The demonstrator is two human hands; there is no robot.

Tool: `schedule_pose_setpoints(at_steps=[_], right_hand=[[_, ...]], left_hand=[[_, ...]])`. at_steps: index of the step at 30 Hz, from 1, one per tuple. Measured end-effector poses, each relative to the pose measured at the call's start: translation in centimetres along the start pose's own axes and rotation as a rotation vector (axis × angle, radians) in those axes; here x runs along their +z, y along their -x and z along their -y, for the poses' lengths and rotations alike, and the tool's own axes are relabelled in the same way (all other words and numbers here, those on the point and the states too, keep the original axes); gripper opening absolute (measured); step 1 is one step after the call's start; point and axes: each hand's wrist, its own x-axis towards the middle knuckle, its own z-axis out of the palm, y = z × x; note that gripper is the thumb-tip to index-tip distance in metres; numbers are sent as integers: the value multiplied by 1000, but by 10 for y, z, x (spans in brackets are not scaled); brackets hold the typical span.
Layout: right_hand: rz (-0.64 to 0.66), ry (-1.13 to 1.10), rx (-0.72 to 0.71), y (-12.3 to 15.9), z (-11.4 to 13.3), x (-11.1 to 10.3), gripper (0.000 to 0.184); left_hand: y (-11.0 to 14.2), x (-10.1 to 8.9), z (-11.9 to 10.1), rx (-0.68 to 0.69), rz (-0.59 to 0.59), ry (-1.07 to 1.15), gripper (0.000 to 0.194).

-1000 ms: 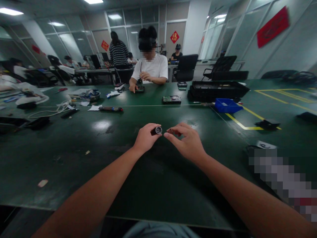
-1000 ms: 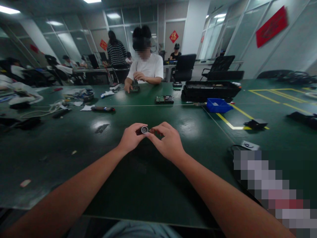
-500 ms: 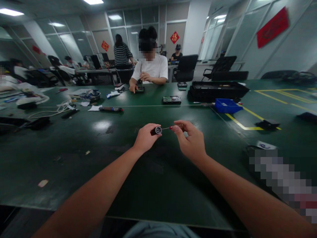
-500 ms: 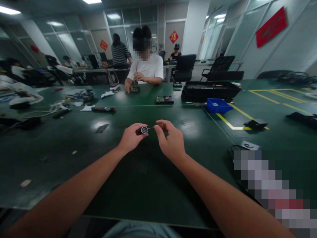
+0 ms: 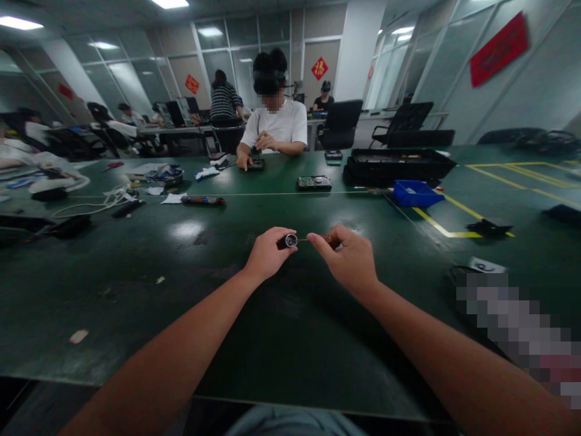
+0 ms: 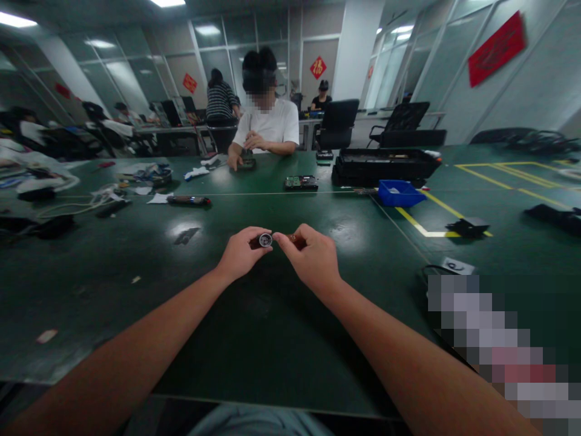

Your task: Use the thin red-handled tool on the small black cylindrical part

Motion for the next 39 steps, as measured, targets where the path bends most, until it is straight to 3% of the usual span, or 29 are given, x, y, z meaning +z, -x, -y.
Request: schedule_pose_setpoints(at_steps=[4, 10, 13, 26, 31, 39], right_hand=[[42, -97, -62, 0, 0, 1, 16], [167, -116, -110, 0, 2, 0, 18], [145, -96, -91, 0, 2, -1, 22], [-43, -667, 436, -9, -19, 15, 27], [-74, -463, 283, -7, -12, 9, 25], [-14, -304, 101, 0, -6, 9, 22]], left_hand=[[0, 0, 0, 2, 7, -30, 38], [0, 0, 1, 5, 3, -18, 38], [0, -1, -1, 11, 13, -17, 38], [0, -3, -8, 49, 54, -2, 37], [-1, -4, -10, 43, 48, -12, 36], [-1, -2, -9, 47, 43, -23, 37]])
